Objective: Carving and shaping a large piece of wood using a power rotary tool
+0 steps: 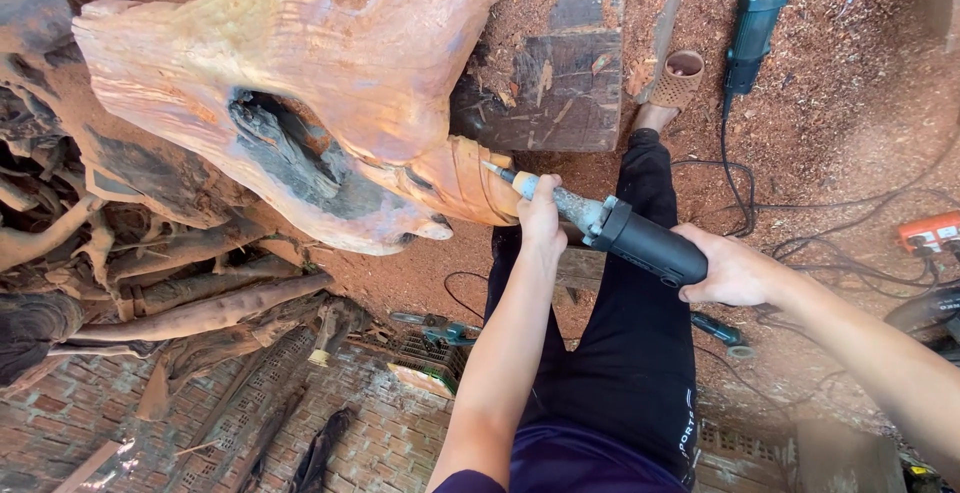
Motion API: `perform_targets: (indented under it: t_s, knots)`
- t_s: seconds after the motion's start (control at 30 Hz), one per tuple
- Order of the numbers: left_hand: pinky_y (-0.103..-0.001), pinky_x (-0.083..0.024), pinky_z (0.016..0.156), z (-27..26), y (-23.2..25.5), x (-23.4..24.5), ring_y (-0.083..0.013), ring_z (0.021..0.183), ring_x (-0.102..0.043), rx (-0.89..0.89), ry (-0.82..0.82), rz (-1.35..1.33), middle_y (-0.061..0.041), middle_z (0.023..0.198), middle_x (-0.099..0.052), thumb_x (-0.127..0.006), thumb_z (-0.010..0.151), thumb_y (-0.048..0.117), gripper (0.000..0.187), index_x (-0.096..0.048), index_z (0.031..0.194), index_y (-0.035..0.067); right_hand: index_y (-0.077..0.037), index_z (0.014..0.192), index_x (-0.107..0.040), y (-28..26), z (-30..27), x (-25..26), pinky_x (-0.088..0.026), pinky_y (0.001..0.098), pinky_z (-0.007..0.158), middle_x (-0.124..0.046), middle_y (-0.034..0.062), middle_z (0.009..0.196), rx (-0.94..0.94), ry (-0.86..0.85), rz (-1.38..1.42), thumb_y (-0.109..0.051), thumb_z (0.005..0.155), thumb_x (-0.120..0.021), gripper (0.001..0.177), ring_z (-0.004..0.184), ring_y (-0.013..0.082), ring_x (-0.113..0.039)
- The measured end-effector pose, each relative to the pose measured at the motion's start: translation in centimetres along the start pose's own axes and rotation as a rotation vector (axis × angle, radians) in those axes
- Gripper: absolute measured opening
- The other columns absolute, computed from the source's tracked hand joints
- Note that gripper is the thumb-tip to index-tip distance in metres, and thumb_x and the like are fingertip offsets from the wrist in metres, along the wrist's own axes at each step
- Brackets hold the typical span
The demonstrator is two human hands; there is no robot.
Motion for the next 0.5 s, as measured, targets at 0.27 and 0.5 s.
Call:
perform_targets:
  t_s: [0.27, 0.5]
  knots:
    - [-0.031, -0.048, 0.09, -0.7, 0.1, 0.7, -0.0201, 0.098, -0.06, 0.037, -0.187, -0.085, -0.012, 0.106, -0.065, -0.068, 0.082, 0.01, 0.036, -0.064, 0.116, -0.003, -0.028, 0.141, -0.048, -0.7, -1.4, 0.9, -0.064, 0.039, 0.076, -0.081, 0.0061, 0.109, -0.023, -0.018, -0.053, -0.009, 0.067, -0.083, 0.085, 0.088, 0.0255, -0.081]
    - [-0.033, -0.043, 0.105, -0.5, -0.4, 0.9, -0.0272, 0.129, -0.055, 0.043, -0.178, -0.094, -0.021, 0.152, -0.052, -0.068, 0.075, 0.011, 0.07, -0.049, 0.137, -0.014, -0.027, 0.133, -0.051, -0.4, -1.2, 1.1, -0.064, 0.0397, 0.075, -0.083, 0.0047, 0.103, 0.017, -0.011, -0.07, -0.008, 0.067, -0.082, 0.076, 0.086, 0.0246, -0.082]
Point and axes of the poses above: each hand's wrist, its own z-axis towards the middle knuckle, its own x-axis out of the back of the hand, y = z × x, the point moved 3 cm from there along z, towards the middle knuckle
